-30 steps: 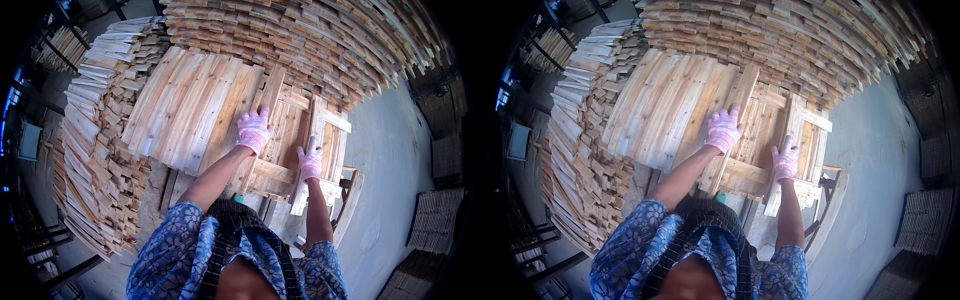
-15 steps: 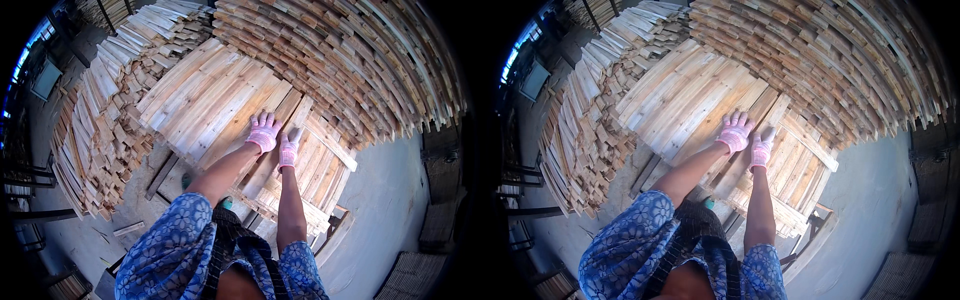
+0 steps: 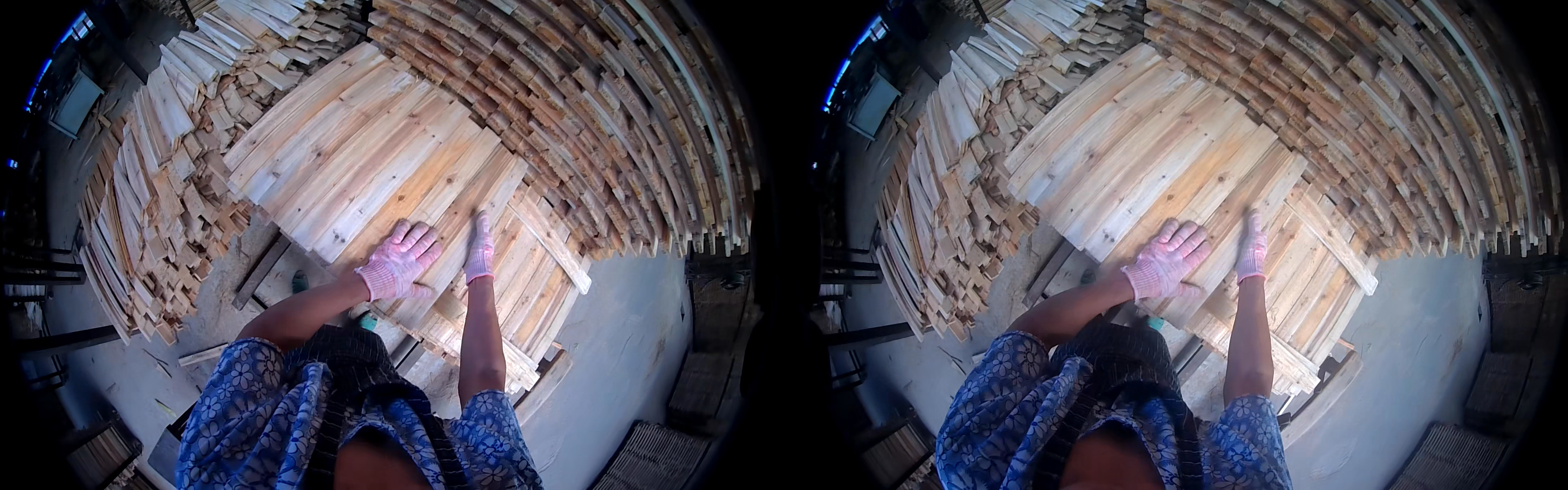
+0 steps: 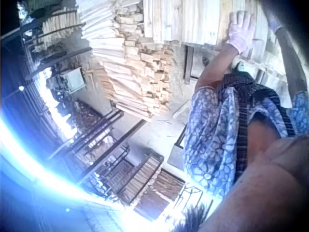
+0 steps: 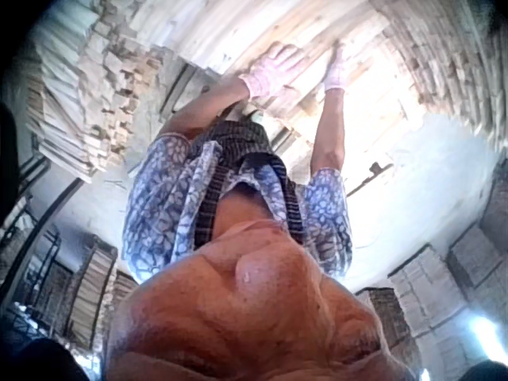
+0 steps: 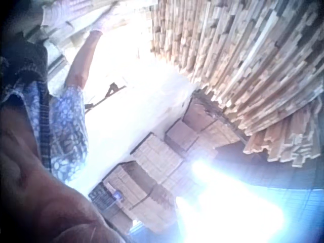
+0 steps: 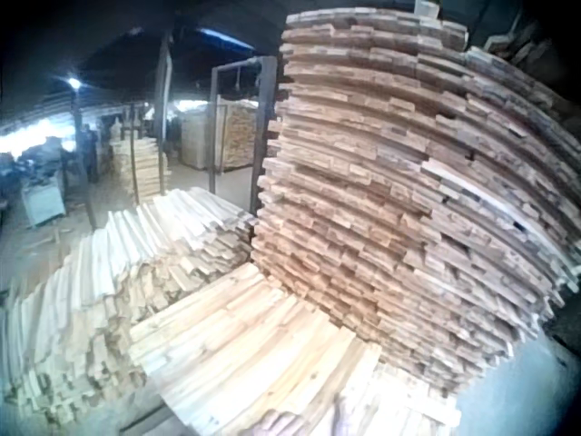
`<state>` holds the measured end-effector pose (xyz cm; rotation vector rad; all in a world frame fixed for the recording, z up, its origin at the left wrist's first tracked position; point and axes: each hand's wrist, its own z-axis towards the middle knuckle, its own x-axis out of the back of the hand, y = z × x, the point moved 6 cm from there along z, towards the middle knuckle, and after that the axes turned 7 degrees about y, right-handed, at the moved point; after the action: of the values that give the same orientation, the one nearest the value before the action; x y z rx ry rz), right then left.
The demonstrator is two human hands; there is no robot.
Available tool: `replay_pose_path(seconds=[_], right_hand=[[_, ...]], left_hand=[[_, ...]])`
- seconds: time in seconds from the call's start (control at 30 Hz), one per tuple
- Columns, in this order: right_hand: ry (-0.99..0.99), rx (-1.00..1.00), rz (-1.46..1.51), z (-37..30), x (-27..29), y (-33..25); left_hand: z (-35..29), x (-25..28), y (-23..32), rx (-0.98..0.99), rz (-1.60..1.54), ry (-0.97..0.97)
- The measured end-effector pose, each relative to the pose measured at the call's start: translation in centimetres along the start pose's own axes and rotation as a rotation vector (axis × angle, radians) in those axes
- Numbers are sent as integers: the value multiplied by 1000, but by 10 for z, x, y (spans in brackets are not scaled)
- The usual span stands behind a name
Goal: The person picks up wooden planks from a pile and stacks them onto a larger stack. They wear pink gloves and handle the planks by hand, arranging them in layers.
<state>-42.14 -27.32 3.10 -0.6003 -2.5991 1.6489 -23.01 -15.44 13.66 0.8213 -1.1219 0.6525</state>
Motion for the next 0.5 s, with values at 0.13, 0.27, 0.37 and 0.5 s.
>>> replay_pose_path(seconds=[0.13,0.27,0.37,0.5], right_hand=[[365,497,-642,0,5,-33],[427,952,-1310,-68,-77,-90],[345,811,-1846,-51,-102,-57],[333,736,-1896,-38,-93,-61]], left_hand=[[-1,16,-3,27,43,-135],[-14,13,-10,5,-95,20],[-19,29,-28,116,-597,145],[-104,99,-86,285,-576,372]])
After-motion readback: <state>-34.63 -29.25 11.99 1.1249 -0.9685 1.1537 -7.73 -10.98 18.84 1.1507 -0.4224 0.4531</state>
